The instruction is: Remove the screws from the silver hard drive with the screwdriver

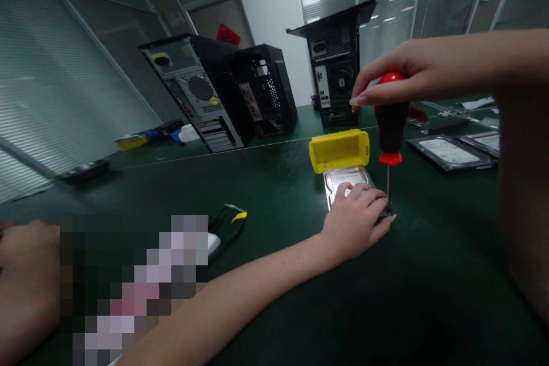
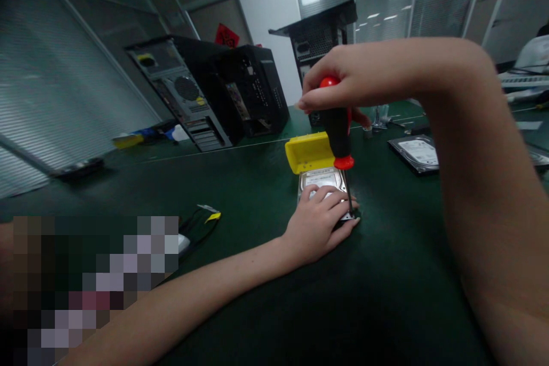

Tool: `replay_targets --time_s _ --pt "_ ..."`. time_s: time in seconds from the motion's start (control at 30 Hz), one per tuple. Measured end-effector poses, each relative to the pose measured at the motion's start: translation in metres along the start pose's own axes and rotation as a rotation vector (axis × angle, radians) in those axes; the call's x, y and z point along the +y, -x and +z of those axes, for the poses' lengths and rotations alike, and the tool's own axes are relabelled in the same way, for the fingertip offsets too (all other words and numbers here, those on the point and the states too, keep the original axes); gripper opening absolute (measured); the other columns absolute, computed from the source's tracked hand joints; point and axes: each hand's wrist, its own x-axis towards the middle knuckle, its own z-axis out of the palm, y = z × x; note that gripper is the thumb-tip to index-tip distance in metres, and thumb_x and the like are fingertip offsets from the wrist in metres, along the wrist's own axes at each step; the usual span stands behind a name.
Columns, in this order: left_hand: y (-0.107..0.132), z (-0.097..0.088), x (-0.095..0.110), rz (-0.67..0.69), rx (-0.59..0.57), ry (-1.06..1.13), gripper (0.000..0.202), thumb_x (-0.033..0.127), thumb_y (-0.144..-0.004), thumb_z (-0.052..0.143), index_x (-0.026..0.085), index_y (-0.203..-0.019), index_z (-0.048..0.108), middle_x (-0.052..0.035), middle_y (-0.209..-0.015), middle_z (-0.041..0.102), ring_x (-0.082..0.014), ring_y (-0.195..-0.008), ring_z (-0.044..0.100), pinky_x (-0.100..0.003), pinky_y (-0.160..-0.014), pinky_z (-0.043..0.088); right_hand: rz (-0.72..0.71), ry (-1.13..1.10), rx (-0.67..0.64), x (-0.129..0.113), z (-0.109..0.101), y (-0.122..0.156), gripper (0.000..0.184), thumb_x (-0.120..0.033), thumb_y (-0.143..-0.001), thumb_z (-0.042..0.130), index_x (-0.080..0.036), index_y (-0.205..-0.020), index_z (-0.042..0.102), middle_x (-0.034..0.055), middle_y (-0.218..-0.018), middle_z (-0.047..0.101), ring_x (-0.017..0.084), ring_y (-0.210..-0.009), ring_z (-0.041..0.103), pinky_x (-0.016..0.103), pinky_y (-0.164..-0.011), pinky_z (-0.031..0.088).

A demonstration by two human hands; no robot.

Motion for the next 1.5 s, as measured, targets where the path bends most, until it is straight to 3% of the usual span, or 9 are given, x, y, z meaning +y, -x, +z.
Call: replay_targets --time_s 0.13,0.4,0.57,0.73,0.87,1.03,1.17,1.5 --pt "0.000 0.001 0.000 -0.004 0.004 0.000 0.033 0.037 -0.092 0.033 0.020 -0.107 0.057 -0.0032 -0.115 0.057 -0.0216 -0.107 0.047 -0.040 -0.090 0.032 0.011 0.206 0.035 -0.008 0.001 0.002 0.054 -0.065 -0.077 0.042 -0.022 -0.103 0.060 0.0006 -0.080 0.059 0.008 -0.058 0.054 0.018 -0.046 0.036" --pt "0.000 0.002 0.000 -0.003 0.013 -0.019 0.033 0.038 -0.091 0.034 0.021 -0.106 0.057 -0.0032 -0.112 0.058 -0.0210 -0.105 0.048 -0.040 -0.090 0.032 -0.020 0.172 -0.017 -0.005 0.004 -0.001 0.059 -0.067 -0.078 0.039 -0.017 -0.102 0.061 0.0008 -0.071 0.056 0.006 -0.054 0.049 0.018 -0.046 0.038" --pt "0.000 0.002 0.000 0.001 0.012 -0.035 0.032 0.038 -0.091 0.034 0.021 -0.106 0.058 -0.0035 -0.113 0.057 -0.0206 -0.106 0.048 -0.039 -0.090 0.032 -0.079 0.073 -0.079 -0.003 0.000 0.001 0.041 -0.052 -0.086 0.038 -0.020 -0.097 0.061 0.0021 -0.085 0.061 0.010 -0.066 0.055 0.019 -0.053 0.044" --pt "0.000 0.001 0.001 -0.001 0.004 -0.041 0.032 0.038 -0.091 0.035 0.021 -0.107 0.057 -0.0036 -0.114 0.057 -0.0207 -0.107 0.048 -0.039 -0.090 0.032 -0.155 0.014 -0.113 0.009 -0.005 0.001 0.039 -0.053 -0.085 0.039 -0.024 -0.101 0.060 -0.0004 -0.098 0.060 0.011 -0.081 0.057 0.016 -0.060 0.046" --pt "-0.001 0.001 0.001 -0.006 0.002 -0.034 0.032 0.037 -0.091 0.035 0.020 -0.106 0.057 -0.0034 -0.114 0.057 -0.0203 -0.107 0.048 -0.039 -0.090 0.032 -0.200 0.020 -0.066 0.011 -0.005 0.003 0.039 -0.053 -0.084 0.042 -0.024 -0.104 0.060 -0.0021 -0.101 0.059 0.009 -0.083 0.056 0.013 -0.063 0.044" --pt "-0.002 0.002 0.000 -0.006 -0.008 0.000 0.033 0.038 -0.092 0.033 0.020 -0.106 0.057 -0.0027 -0.115 0.057 -0.0211 -0.107 0.047 -0.040 -0.089 0.032 -0.106 0.053 -0.098 0.004 -0.007 0.005 0.046 -0.054 -0.083 0.043 -0.022 -0.114 0.055 0.0004 -0.107 0.057 0.009 -0.086 0.054 0.013 -0.063 0.041" --pt "-0.002 0.002 -0.001 -0.010 -0.002 0.002 0.033 0.038 -0.091 0.034 0.020 -0.106 0.057 -0.0023 -0.115 0.057 -0.0211 -0.107 0.047 -0.040 -0.090 0.031 -0.047 0.109 -0.095 0.002 -0.008 0.005 0.048 -0.056 -0.082 0.043 -0.020 -0.110 0.058 0.0024 -0.101 0.059 0.009 -0.076 0.053 0.016 -0.058 0.038" --pt "-0.002 0.002 0.000 -0.004 -0.003 -0.022 0.032 0.038 -0.091 0.035 0.021 -0.107 0.057 -0.0026 -0.114 0.057 -0.0204 -0.106 0.047 -0.039 -0.089 0.032 -0.051 0.109 -0.118 0.006 -0.011 0.006 0.044 -0.056 -0.081 0.046 -0.022 -0.104 0.062 -0.0003 -0.087 0.062 0.008 -0.064 0.051 0.018 -0.050 0.037"
